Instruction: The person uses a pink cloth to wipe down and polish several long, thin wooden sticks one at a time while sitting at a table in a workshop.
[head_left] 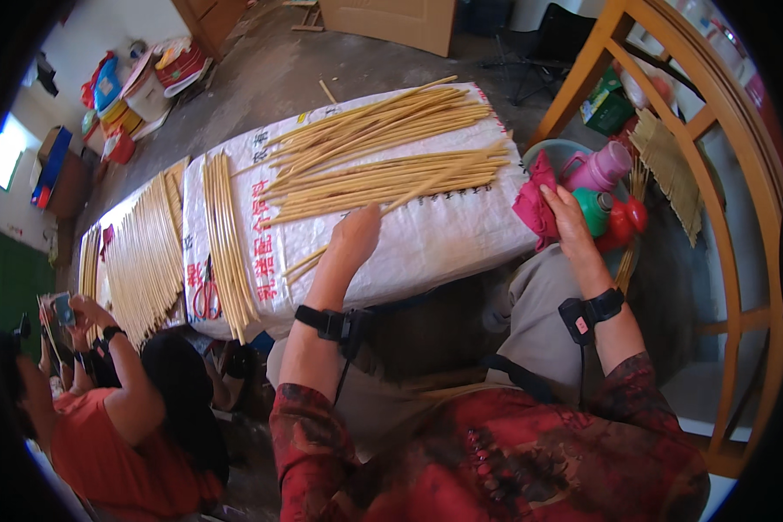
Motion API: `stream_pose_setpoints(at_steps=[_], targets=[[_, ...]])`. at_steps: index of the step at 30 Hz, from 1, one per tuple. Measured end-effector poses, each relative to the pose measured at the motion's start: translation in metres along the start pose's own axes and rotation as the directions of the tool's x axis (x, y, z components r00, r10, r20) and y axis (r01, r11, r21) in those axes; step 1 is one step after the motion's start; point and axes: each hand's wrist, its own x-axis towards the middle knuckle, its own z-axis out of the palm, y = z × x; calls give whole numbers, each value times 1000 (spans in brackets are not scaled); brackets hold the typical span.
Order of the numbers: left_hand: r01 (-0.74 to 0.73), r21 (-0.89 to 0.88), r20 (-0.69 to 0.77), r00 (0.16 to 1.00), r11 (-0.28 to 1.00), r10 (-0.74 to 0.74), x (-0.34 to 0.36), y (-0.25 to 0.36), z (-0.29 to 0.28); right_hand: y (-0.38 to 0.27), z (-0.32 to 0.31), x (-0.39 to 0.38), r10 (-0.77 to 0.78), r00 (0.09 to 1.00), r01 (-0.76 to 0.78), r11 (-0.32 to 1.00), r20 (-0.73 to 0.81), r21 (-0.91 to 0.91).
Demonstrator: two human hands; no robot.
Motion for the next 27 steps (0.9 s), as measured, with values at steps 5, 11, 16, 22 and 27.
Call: stream_pose_setpoints(at_steps=[5, 11, 16, 22, 27], targets=[[159, -822, 167, 985, 547, -37, 19, 37, -43, -4, -6, -4, 28, 1000, -28, 1000, -8, 11], [153, -988, 153, 988, 27, 26, 18, 53, -70, -15, 29, -5, 124, 987, -150, 933, 99, 328], [179, -980, 182, 983, 81, 34, 12, 61, -67, -22, 97, 12, 59, 939, -232, 835, 338, 499], [147, -932, 145, 989, 332, -31, 14, 73, -64, -24, 138, 24, 4, 858, -290, 829, 513, 478], [180, -933, 150, 982, 311, -118, 16, 82, -49, -11, 132, 36, -12, 808, -384, 748, 589, 542]])
